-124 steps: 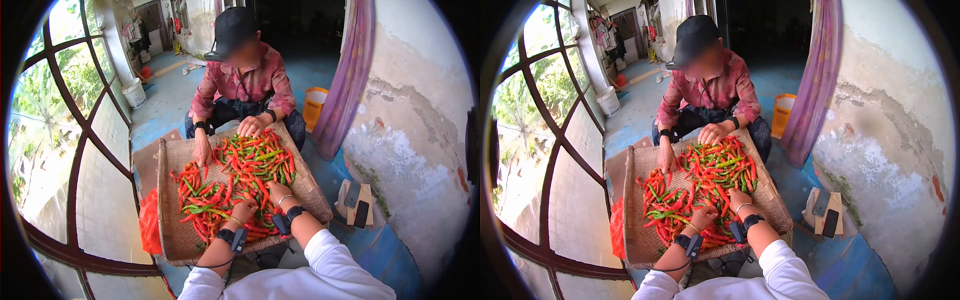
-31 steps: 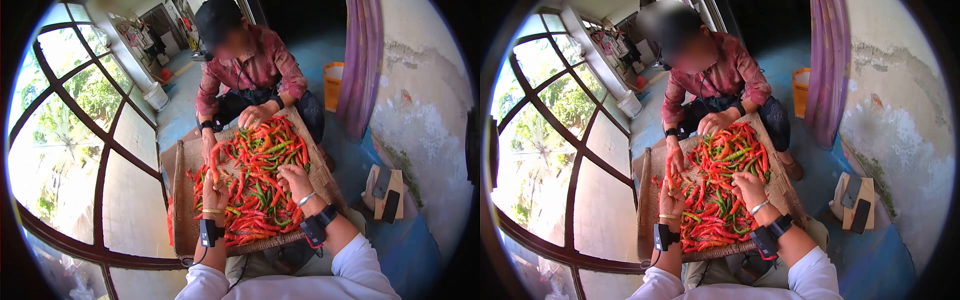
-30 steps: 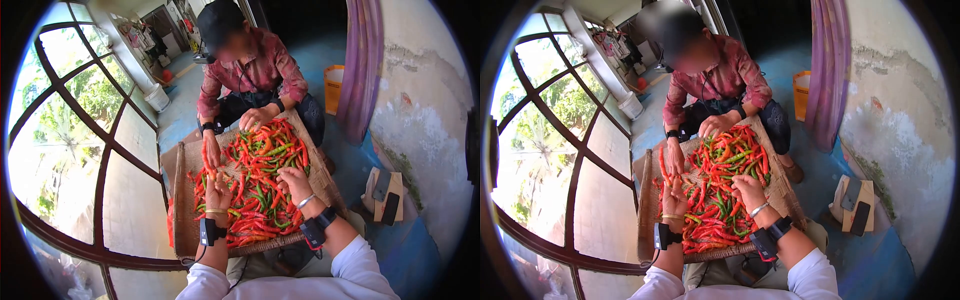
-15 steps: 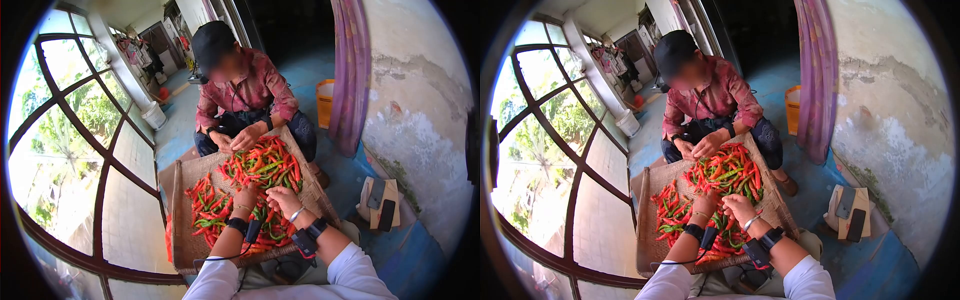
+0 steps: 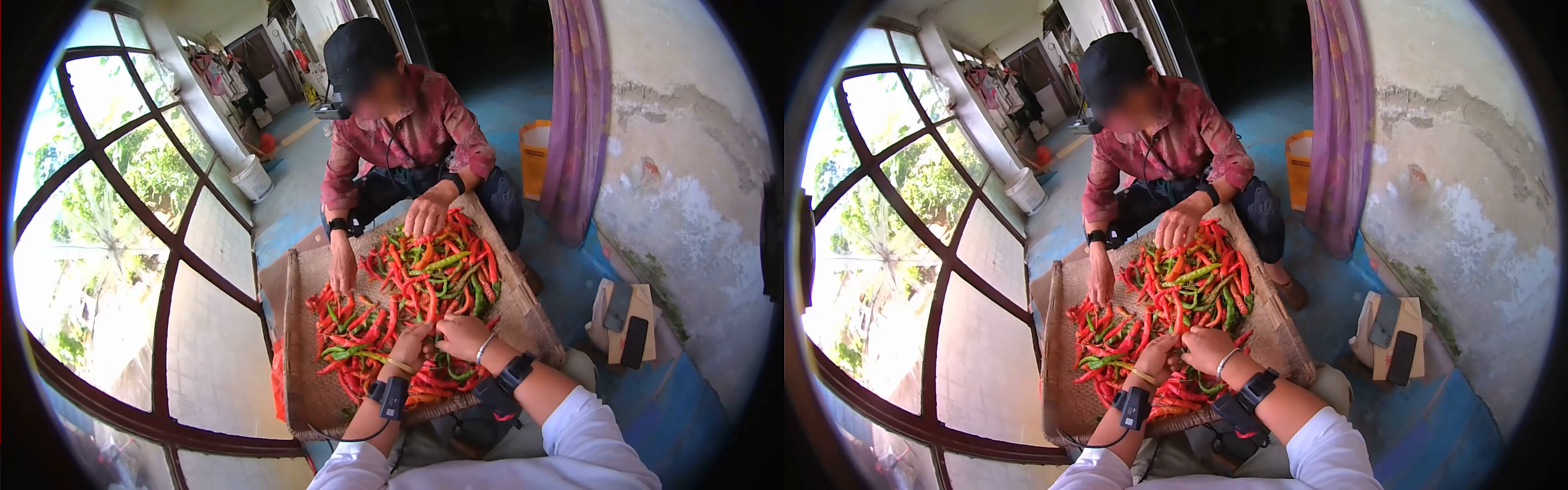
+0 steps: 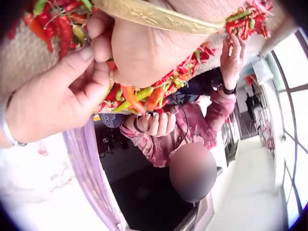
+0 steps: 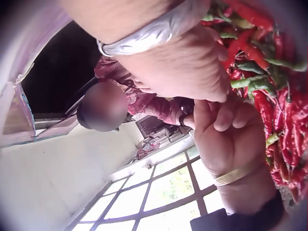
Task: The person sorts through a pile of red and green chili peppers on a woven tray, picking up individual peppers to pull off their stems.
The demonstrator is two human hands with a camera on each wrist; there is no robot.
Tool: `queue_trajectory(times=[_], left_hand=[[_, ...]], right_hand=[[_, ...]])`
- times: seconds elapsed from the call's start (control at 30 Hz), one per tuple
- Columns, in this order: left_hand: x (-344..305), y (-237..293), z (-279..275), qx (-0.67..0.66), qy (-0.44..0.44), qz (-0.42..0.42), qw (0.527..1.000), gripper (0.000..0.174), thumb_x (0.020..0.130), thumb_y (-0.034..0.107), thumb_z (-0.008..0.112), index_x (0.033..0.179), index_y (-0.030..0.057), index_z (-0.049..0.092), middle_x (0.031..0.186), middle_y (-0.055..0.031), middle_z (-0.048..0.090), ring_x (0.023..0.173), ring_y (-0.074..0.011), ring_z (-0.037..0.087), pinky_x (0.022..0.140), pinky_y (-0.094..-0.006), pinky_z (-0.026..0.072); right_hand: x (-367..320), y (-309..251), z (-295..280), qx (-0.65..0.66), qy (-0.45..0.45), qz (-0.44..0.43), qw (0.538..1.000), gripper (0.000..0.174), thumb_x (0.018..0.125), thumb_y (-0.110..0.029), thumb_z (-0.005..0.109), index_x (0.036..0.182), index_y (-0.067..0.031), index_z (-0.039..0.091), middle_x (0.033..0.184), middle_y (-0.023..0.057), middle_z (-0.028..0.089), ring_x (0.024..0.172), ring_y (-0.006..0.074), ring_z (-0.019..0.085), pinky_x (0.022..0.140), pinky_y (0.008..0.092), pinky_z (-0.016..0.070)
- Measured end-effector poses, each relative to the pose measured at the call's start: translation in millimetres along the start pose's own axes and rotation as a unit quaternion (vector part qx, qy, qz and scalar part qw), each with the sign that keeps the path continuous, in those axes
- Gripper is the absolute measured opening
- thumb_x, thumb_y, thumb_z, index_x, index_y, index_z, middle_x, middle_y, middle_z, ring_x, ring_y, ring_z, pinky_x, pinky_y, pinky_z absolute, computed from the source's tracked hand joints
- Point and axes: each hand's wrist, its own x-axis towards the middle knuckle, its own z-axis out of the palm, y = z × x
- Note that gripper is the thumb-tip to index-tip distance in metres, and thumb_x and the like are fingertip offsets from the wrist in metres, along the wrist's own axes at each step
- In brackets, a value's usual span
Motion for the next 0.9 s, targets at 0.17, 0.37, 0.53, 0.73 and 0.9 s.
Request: queue_trajectory(times=[0.17,0.37,0.53,0.73,0.9], left_hand=[[-2,-7,4,-0.072,-0.062,0.02,0.995,0.024,0.083,0.022,0.046,0.098,0.0042,0.052,0.066,0.0024,0.051,0.045,-0.0028,0.036,0.039,-0.017,0.0277],[-8,1,6,-0.083,-0.099,-0.008,0.992,0.022,0.083,0.023,0.047,0.098,0.0068,0.05,0.064,0.0046,0.045,0.045,-0.0019,0.033,0.04,-0.0138,0.0271],[-8,1,7,-0.132,-0.107,0.002,0.985,0.019,0.083,0.025,0.047,0.094,0.0094,0.051,0.06,0.0053,0.042,0.046,-0.0024,0.034,0.04,-0.0152,0.0275],[1,22,-18,-0.22,0.018,0.147,0.964,0.029,0.084,0.034,0.043,0.092,0.0066,0.05,0.073,0.0008,0.052,0.049,-0.003,0.038,0.043,-0.0158,0.0341],[5,41,-47,-0.303,0.066,0.311,0.898,0.051,0.084,0.045,0.032,0.114,0.0037,0.038,0.096,-0.0081,0.055,0.059,-0.0096,0.046,0.053,-0.0195,0.0417]], right_hand=[[1,-12,-12,-0.055,-0.113,0.032,0.991,0.039,0.069,-0.042,0.053,0.071,-0.0034,0.055,0.073,0.0155,0.058,0.069,0.0302,0.056,0.063,0.039,0.0439],[3,-10,-12,0.055,-0.038,0.077,0.995,0.032,0.068,-0.035,0.057,0.059,-0.0054,0.055,0.06,0.0128,0.055,0.06,0.0289,0.055,0.053,0.0382,0.0429],[6,-3,0,0.051,0.061,0.079,0.994,0.013,0.065,-0.018,0.058,0.06,-0.0067,0.054,0.058,0.01,0.054,0.057,0.0273,0.054,0.051,0.0377,0.0417],[8,3,-6,0.131,0.115,0.085,0.981,0.01,0.069,-0.016,0.054,0.064,-0.0068,0.054,0.06,0.0108,0.055,0.058,0.0287,0.054,0.051,0.0372,0.0423],[13,7,-22,0.424,0.113,0.212,0.873,0.014,0.076,-0.014,0.053,0.073,-0.0008,0.056,0.057,0.0038,0.054,0.048,0.01,0.051,0.046,0.023,0.0408]])
